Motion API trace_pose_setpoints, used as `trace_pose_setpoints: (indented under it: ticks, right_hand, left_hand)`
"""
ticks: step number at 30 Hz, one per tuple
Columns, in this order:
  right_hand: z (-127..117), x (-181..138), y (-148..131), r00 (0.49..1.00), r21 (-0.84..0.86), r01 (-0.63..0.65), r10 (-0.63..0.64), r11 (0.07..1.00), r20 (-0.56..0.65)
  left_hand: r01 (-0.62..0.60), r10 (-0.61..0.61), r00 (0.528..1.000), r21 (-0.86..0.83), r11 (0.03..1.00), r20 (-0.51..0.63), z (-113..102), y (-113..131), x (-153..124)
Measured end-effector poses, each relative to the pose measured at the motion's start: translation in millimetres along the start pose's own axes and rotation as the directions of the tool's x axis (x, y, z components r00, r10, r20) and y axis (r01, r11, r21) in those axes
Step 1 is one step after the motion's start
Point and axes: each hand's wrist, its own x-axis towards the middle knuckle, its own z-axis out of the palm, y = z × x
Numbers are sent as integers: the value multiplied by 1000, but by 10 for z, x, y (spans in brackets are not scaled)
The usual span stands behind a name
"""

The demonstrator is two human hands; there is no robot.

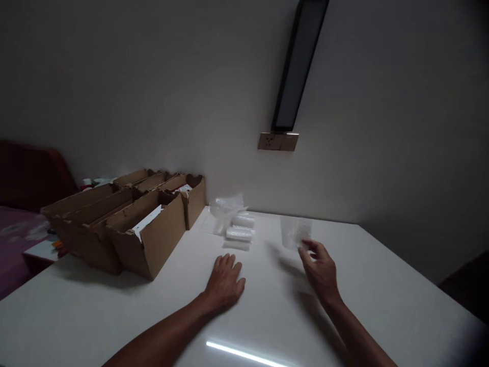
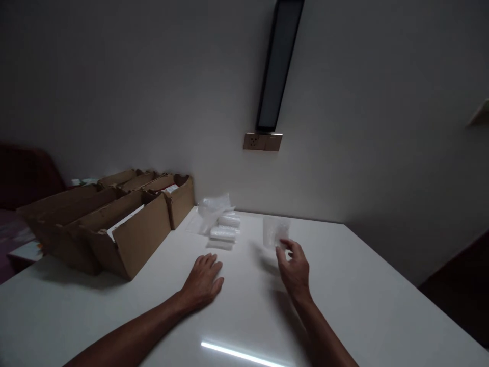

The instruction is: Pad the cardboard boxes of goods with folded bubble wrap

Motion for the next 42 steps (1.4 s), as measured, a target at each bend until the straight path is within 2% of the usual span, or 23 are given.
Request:
trace_pose_setpoints:
  ticks: [2,5,8,10,15,18,22,25,27,32,38,42]
  right_hand:
    - [212,163,-167,989,-93,143,-146,985,-21]
    - [673,357,-444,944,-120,317,-301,941,138]
    - [1048,374,-603,877,-71,411,-373,909,304]
    - [1157,261,-586,863,-79,420,-370,904,344]
    - [1090,-229,-303,876,-154,384,-306,910,372]
    - [1056,-430,-224,880,-174,383,-301,907,367]
    - [1063,-476,-280,860,-157,438,-361,885,362]
    - [1040,-459,-329,839,-148,482,-407,864,360]
    - [1020,-462,-344,834,-143,491,-416,860,362]
    - [1011,-483,-369,828,-137,495,-418,858,374]
    - [1038,-454,-387,838,-181,473,-376,862,396]
    - [1042,-441,-384,837,-222,475,-359,851,413]
  left_hand:
    - [-7,7,1000,-6,1000,-4,4,-14,9]
    - [-8,8,1000,0,1000,-12,-8,-23,24]
    - [-8,8,1000,1,1000,-18,-18,-29,31]
    - [-12,11,1000,-10,1000,-23,-19,-37,33]
    - [-7,5,999,-52,999,-46,-16,-49,34]
    - [6,-9,999,-69,998,-52,-17,-44,18]
    - [65,-77,989,-94,993,-123,-24,-49,8]
    - [104,-128,971,-125,987,-200,-37,-95,108]
    - [154,-177,962,-124,980,-206,-50,-153,259]
    - [335,-339,933,-52,941,-119,-41,-342,825]
    - [358,-354,930,19,934,-98,109,-377,1435]
    - [367,-362,928,51,929,-91,148,-251,1617]
